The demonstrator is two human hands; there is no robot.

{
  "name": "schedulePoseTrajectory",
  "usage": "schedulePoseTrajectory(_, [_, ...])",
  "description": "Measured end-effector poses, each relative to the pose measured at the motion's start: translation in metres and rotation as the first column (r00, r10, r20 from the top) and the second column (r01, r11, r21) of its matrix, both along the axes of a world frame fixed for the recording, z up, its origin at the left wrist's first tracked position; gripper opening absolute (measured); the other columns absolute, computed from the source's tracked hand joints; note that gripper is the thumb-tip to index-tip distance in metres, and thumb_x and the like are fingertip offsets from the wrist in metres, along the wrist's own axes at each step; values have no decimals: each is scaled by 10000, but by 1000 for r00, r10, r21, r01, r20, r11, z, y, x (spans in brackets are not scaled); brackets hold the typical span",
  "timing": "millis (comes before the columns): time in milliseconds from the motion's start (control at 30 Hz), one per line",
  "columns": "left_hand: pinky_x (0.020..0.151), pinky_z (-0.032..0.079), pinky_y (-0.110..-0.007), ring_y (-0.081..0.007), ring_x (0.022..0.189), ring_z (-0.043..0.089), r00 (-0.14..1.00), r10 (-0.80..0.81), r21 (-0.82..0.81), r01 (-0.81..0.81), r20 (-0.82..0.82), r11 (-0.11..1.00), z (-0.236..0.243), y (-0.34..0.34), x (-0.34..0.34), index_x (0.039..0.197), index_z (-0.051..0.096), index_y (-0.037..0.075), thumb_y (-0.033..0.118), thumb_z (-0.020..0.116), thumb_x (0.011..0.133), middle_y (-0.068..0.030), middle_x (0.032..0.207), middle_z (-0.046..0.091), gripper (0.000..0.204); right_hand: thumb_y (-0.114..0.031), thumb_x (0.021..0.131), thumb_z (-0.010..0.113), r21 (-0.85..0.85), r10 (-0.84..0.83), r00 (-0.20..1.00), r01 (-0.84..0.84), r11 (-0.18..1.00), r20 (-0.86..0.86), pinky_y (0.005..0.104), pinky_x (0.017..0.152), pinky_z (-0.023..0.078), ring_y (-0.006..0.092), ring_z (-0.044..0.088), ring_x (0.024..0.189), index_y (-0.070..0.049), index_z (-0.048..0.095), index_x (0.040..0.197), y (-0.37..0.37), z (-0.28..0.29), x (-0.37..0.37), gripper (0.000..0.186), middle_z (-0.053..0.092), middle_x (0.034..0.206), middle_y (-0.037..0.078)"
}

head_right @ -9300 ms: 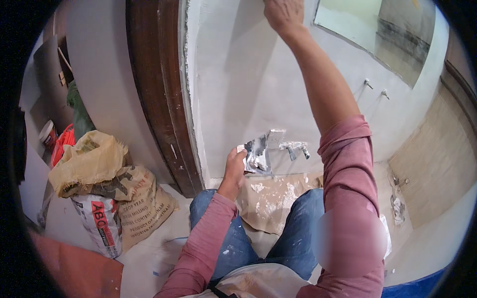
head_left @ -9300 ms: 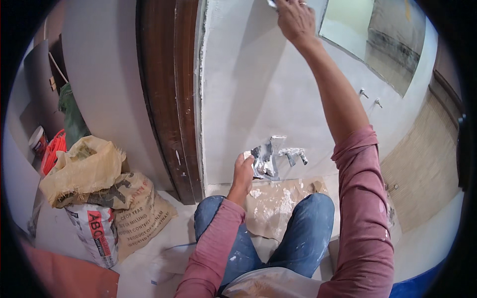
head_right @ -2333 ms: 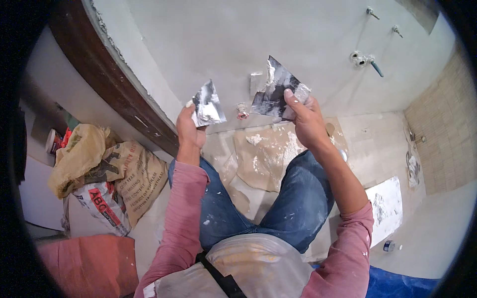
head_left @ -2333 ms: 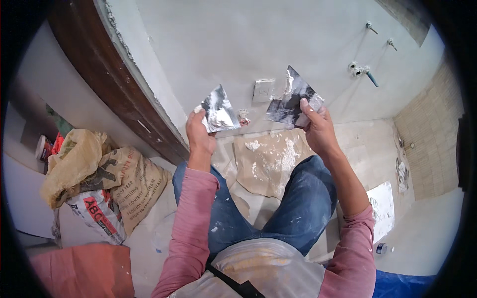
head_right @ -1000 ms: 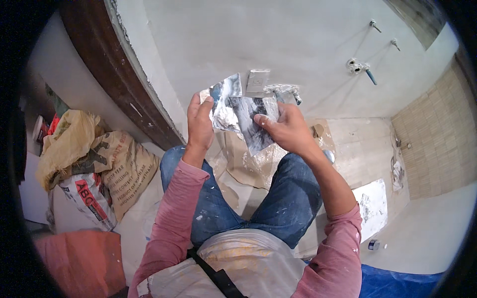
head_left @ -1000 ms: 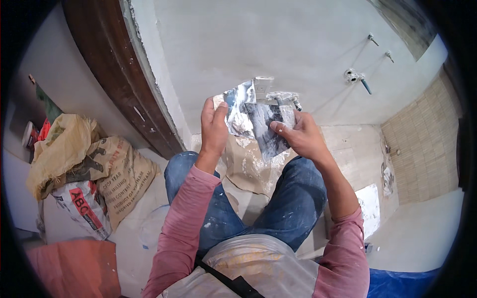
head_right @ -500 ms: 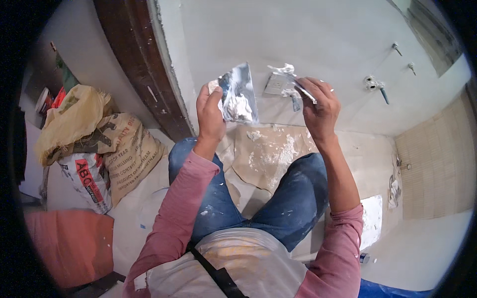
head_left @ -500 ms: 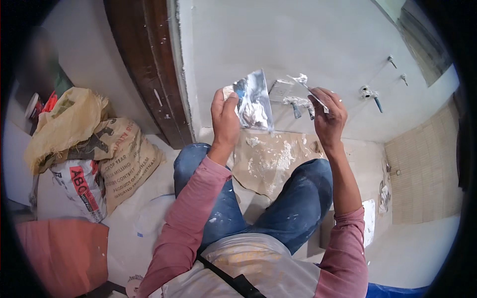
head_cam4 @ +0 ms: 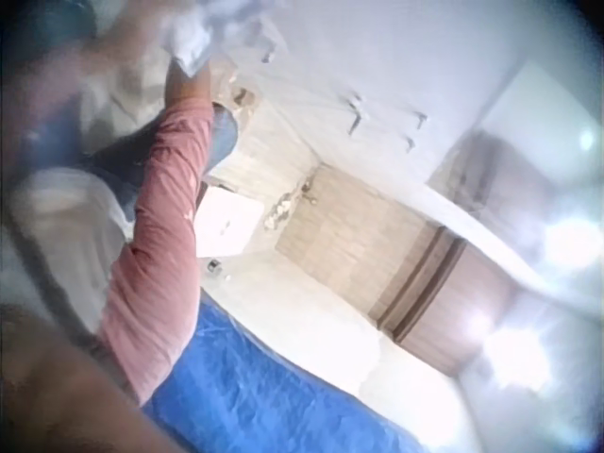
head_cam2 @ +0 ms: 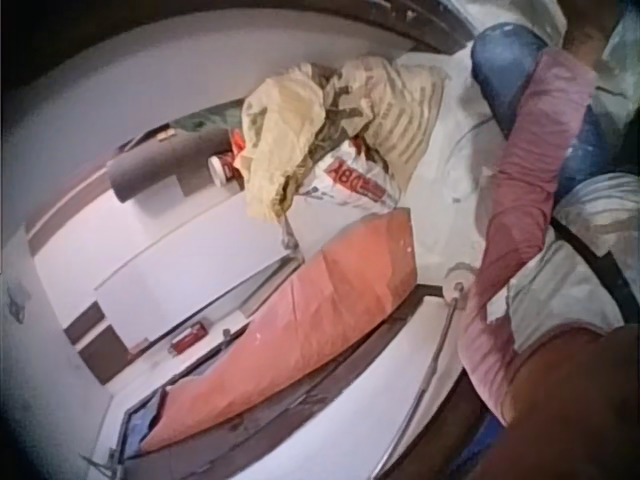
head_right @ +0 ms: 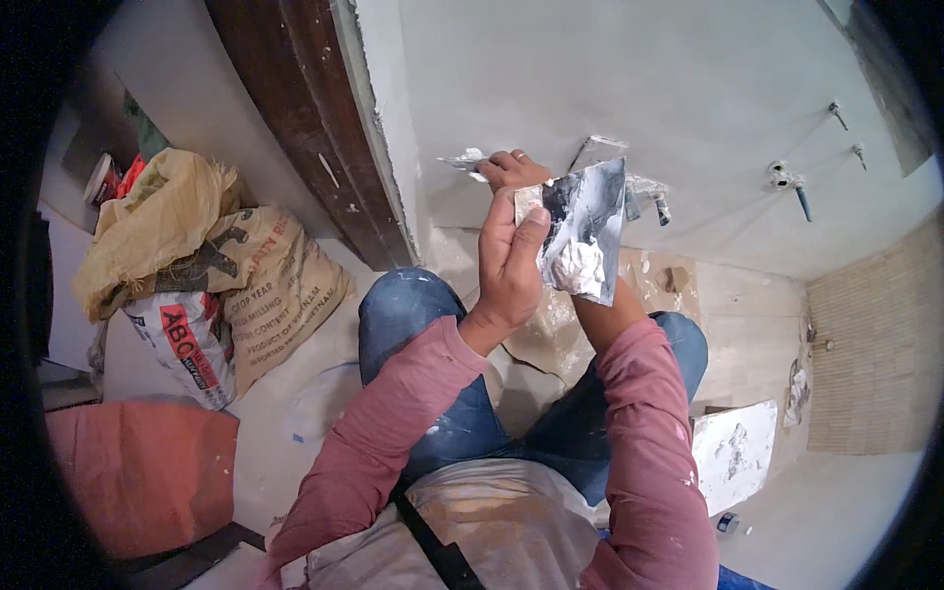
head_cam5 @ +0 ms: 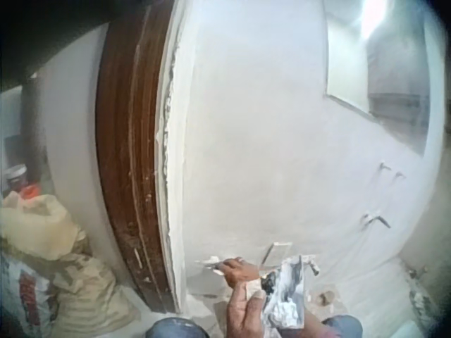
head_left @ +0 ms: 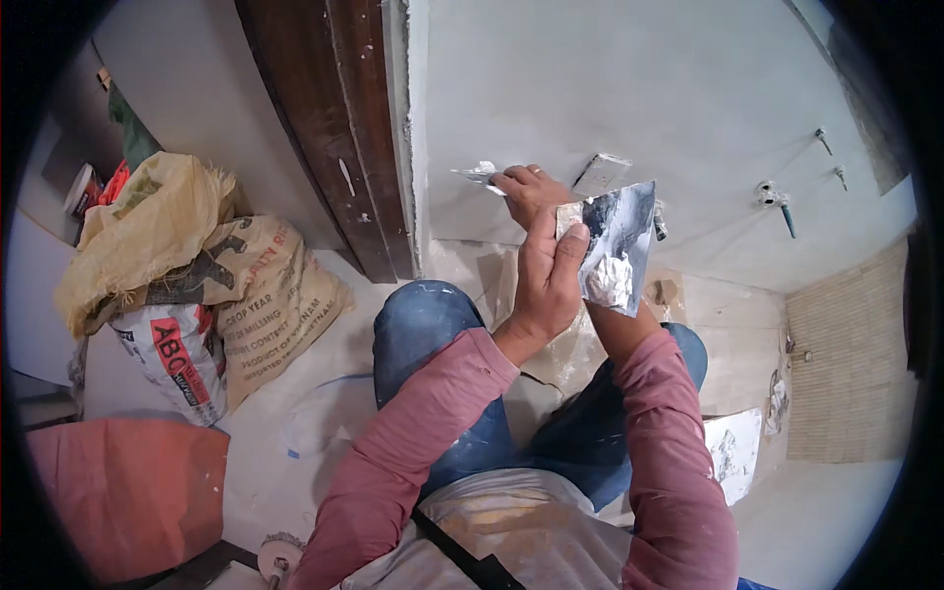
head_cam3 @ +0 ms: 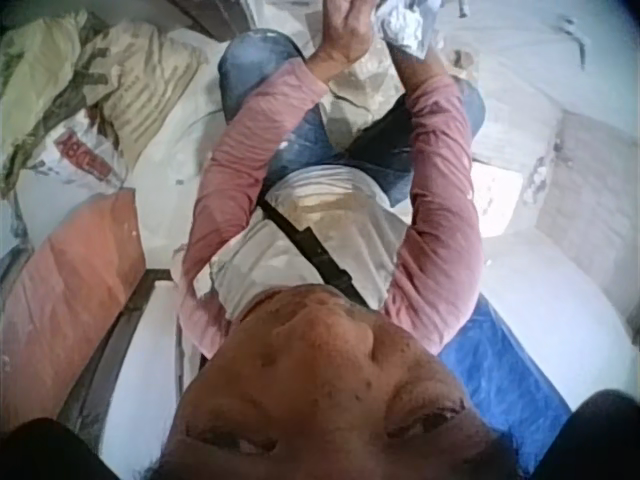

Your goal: The person applies plaster to a wall by transferring the compound between two putty knives and smoothing it onto the wall surface.

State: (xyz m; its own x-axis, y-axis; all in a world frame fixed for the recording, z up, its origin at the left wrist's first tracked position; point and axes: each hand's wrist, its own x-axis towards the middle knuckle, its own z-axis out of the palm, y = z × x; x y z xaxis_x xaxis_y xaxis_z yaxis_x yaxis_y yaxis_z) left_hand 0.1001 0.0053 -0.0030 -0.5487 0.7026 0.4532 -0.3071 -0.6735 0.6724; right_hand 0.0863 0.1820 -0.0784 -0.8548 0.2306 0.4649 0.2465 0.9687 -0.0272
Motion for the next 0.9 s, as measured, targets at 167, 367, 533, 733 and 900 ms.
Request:
schedulePoseTrajectory(167, [872, 454, -303, -136, 942, 542, 998, 67, -20, -66, 12, 998, -8, 0, -15, 1180, 551, -24, 159, 497, 1054, -78, 1006, 623, 229, -130, 900, 641, 113, -135, 980, 119, 986, 146, 384, 732, 588, 269, 658, 907, -135, 698, 986, -8, -16, -41, 103, 639, 954, 58])
schedulePoseTrajectory(367, [807, 442, -296, -123, 880, 507, 995, 103, -36, -102, 17, 994, -8, 2, -22, 1092, 540, -5, 162, 498, 1054, -57, 945, 596, 177, -167, 908, 639, 164, -200, 973, 180, 970, 113, 389, 722, 591, 274, 656, 931, -119, 671, 884, 12, -17, -52, 63, 630, 943, 51])
schedulePoseTrajectory(533, [803, 443, -293, -120, 875, 509, 993, 85, -46, -82, 76, 996, -11, 1, -25, 1103, 544, -1, 159, 489, 1055, -59, 936, 599, 176, -208, 887, 693, 209, -205, 977, 214, 954, -67, 417, 704, 575, 300, 669, 864, -129, 670, 861, 31, 10, -39, 86, 626, 880, 67])
schedulePoseTrajectory(733, [919, 433, -266, -96, 985, 503, 994, 69, -57, -65, 80, 996, -7, -1, -24, 1150, 554, -3, 154, 513, 1043, -24, 1042, 572, 194, -169, 827, 698, 44, -120, 968, 132, 990, -223, 447, 673, 527, 343, 645, 800, -111, 682, 915, 20, 7, -5, 107, 614, 851, 90])
schedulePoseTrajectory(900, [1110, 303, -335, -182, 1159, 426, 970, 194, -43, -202, -144, 978, 3, -4, -22, 1153, 532, -50, 115, 503, 1021, -88, 1210, 491, 213, -121, 872, 668, 48, -74, 991, 69, 996, 108, 450, 731, 535, 321, 646, 862, -103, 662, 896, 10, -18, -11, 30, 630, 897, 72])
